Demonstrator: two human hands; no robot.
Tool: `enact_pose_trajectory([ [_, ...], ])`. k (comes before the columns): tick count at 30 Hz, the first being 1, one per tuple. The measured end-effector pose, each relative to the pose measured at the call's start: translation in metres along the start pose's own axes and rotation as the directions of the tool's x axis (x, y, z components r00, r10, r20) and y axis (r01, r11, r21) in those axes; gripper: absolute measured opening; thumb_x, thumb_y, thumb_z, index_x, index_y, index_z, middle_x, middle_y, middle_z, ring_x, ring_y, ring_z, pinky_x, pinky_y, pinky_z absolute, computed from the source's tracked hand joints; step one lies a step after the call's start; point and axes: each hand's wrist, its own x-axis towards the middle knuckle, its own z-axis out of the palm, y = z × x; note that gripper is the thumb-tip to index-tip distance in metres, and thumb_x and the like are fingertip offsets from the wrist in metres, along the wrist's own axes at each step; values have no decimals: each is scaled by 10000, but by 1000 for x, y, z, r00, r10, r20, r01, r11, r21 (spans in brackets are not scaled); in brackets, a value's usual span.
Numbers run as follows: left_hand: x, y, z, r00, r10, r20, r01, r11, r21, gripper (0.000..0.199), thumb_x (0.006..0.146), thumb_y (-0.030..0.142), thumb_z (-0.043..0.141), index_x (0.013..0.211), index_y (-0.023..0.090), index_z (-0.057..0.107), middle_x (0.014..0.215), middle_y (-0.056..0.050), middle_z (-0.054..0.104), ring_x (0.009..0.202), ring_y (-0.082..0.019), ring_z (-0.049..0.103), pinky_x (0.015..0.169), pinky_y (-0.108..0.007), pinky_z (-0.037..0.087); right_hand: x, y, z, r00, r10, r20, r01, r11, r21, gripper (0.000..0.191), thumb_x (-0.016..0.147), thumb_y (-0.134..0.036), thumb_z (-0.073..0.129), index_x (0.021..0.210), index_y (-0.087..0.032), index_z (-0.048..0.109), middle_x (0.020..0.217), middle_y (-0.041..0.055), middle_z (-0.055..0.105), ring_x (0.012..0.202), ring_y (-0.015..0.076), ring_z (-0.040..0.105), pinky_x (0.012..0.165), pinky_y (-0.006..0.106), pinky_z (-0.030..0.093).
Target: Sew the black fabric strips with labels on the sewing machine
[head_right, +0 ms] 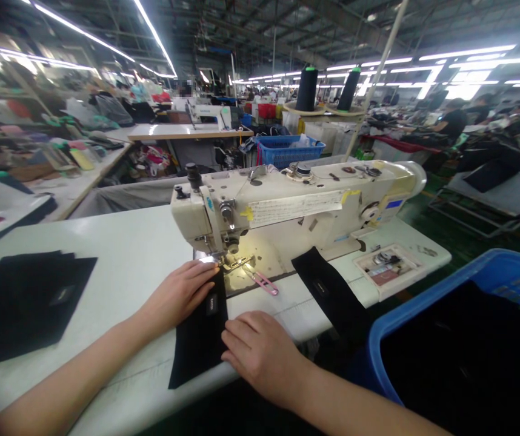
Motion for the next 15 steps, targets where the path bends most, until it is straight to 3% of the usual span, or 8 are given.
enact_pose_trajectory([
  [10,2,-3,0,1000,-11,0,11,1000,7,314,985,223,470,1226,159,661,1231,-116,681,1131,-266,589,998,-450,526,1,0,1,1000,-7,-13,6,999,-44,219,986,-219,558,1158,-111,638,1139,114,704,1000,233,602,883,375,515],
  [15,-3,-3,-4,999,1,45,-2,1000,28,382,997,371,489,1259,140,646,1317,-120,652,1199,-283,572,1037,-472,507,-5,-2,-2,996,-64,-58,62,997,-35,179,987,-161,532,1111,-107,648,1093,105,714,986,216,619,900,359,503],
])
